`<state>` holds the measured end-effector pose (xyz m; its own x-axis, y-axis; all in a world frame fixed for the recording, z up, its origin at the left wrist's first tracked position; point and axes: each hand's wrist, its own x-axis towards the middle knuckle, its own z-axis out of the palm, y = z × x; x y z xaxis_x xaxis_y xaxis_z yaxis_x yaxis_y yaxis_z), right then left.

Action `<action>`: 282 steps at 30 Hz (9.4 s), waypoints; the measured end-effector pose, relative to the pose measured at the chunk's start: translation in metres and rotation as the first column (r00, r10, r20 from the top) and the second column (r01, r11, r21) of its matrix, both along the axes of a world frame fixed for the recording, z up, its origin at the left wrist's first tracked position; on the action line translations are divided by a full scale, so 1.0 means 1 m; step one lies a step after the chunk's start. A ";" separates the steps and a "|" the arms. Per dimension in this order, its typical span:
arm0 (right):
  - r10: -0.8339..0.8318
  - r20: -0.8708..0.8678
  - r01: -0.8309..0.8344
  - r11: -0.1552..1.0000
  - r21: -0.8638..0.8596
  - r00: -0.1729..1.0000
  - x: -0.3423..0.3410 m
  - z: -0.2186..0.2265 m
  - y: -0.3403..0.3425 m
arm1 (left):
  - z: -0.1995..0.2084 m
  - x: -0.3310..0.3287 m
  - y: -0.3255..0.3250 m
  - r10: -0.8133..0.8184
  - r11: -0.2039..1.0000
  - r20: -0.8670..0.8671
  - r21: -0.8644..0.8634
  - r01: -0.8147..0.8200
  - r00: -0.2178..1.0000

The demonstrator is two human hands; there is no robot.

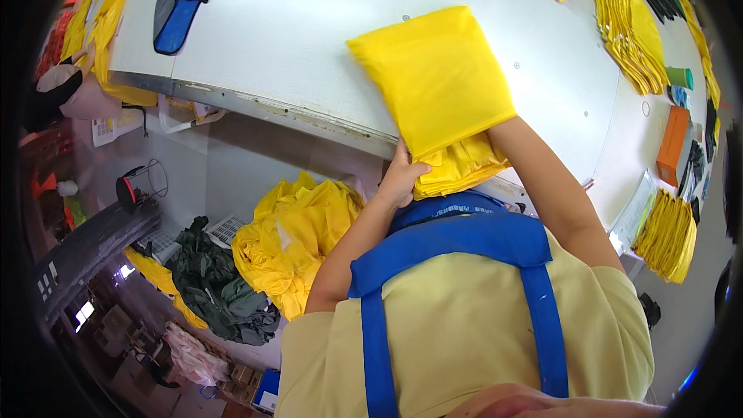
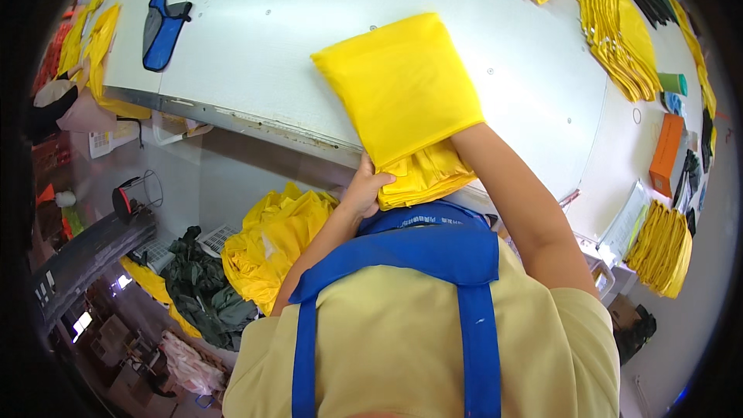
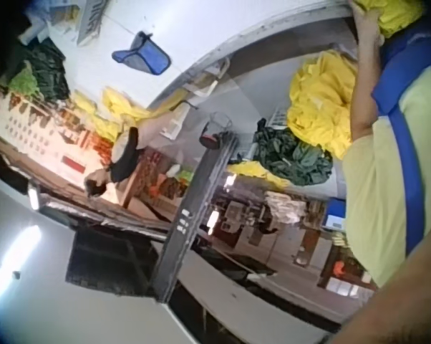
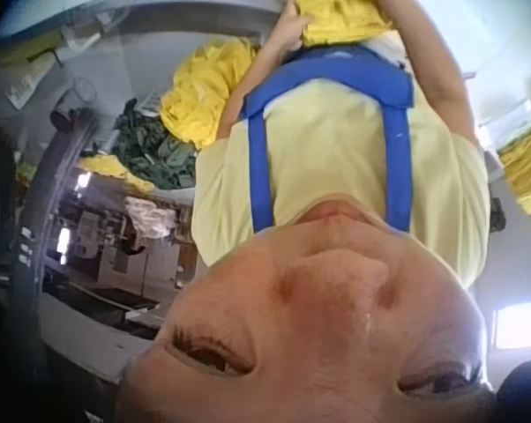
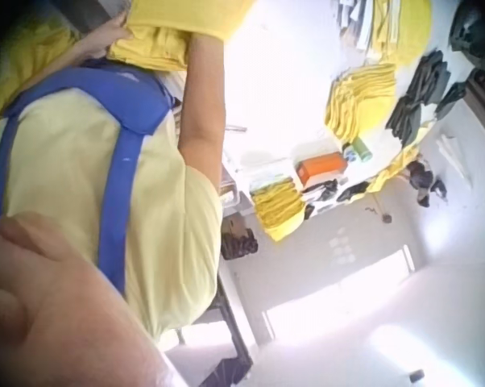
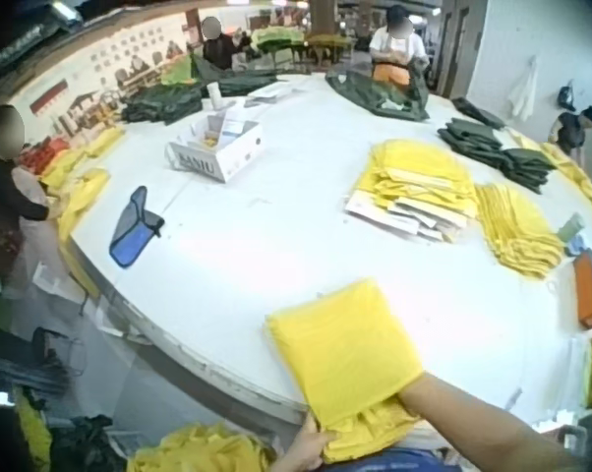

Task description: The person folds a yellow garment on a white table, trims a loose thread with scissors, and then folds a larger yellow fabric piece. The person places the folded items into a pile on the table.

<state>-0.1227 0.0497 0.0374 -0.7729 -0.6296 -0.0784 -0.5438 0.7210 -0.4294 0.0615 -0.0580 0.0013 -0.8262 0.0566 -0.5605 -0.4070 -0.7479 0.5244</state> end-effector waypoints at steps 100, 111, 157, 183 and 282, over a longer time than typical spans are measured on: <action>-0.181 0.795 0.450 0.884 -0.127 0.579 -0.007 0.088 0.162 | 0.052 -0.130 0.061 -0.872 0.212 0.045 -0.863 0.459 0.487; -0.146 0.653 0.346 0.919 -0.188 0.743 -0.002 0.115 0.170 | 0.067 -0.146 0.083 -0.927 0.185 0.037 -0.821 0.539 0.374; -0.186 0.638 0.546 0.718 -0.431 0.747 0.008 0.069 0.186 | 0.013 -0.144 0.094 -0.908 0.418 -0.127 -0.234 0.878 0.399; -0.194 0.495 0.247 0.968 -0.042 0.847 -0.024 0.058 0.181 | -0.017 -0.149 0.098 -0.457 0.398 -0.101 -0.912 0.102 0.884; -0.418 0.829 0.891 -0.089 -0.444 0.371 0.028 0.042 0.340 | 0.033 -0.113 0.065 -0.769 -0.162 -0.070 -0.940 -0.300 0.635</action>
<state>-0.0949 0.3902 0.0797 -0.8686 0.3086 -0.3876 0.3291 -0.2252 -0.9170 -0.0512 0.0070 0.0340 -0.9408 0.2797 0.1914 0.3387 0.7583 0.5569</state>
